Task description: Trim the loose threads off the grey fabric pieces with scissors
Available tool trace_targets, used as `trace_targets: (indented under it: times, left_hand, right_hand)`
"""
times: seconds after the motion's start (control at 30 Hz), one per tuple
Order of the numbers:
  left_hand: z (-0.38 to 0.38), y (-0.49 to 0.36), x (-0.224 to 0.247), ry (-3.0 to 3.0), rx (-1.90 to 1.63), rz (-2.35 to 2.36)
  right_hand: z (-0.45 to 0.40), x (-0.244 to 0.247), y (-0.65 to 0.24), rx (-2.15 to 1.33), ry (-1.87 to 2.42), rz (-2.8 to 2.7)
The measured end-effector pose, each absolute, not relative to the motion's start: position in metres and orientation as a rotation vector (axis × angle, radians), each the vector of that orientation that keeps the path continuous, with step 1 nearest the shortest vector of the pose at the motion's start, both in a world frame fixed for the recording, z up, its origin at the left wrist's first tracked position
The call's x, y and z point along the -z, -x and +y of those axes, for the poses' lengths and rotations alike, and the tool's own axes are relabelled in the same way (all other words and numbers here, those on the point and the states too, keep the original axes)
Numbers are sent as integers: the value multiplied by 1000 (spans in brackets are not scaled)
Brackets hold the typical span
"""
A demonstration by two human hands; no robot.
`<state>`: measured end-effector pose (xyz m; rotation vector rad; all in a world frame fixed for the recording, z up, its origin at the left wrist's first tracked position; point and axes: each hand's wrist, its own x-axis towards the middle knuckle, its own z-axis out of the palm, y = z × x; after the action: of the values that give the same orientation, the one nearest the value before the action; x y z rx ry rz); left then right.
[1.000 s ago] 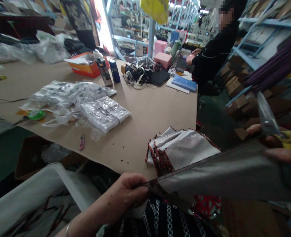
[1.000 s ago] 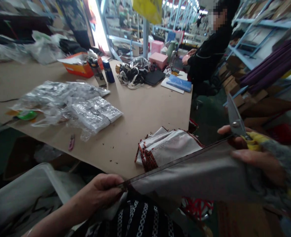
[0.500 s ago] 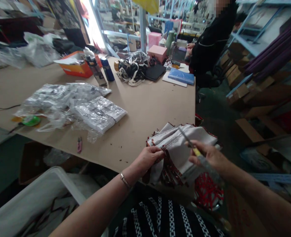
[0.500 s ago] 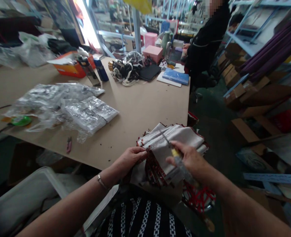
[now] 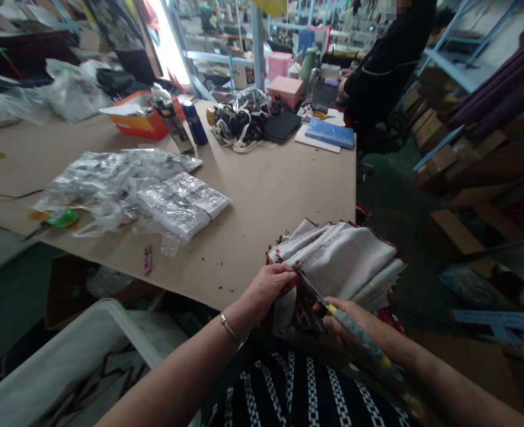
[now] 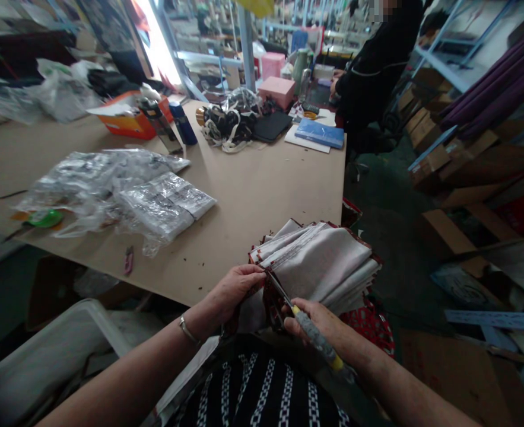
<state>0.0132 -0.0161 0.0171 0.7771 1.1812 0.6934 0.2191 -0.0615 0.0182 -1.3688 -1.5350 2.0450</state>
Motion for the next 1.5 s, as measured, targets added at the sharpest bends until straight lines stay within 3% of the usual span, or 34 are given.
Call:
trace_targets:
  times: [0.83, 1.27, 1.5]
  left_hand:
    - [-20, -16, -20, -758, -730, 1180]
    - [-35, 5, -49, -894, -883, 1019]
    - [-119, 72, 21, -1431, -814, 1410]
  right_hand:
    - [-52, -1, -193, -1589, 1462, -1693]
    - [-19, -44, -155, -1541, 1209, -1494]
    - [-18, -91, -173, -1562, 1083, -1130]
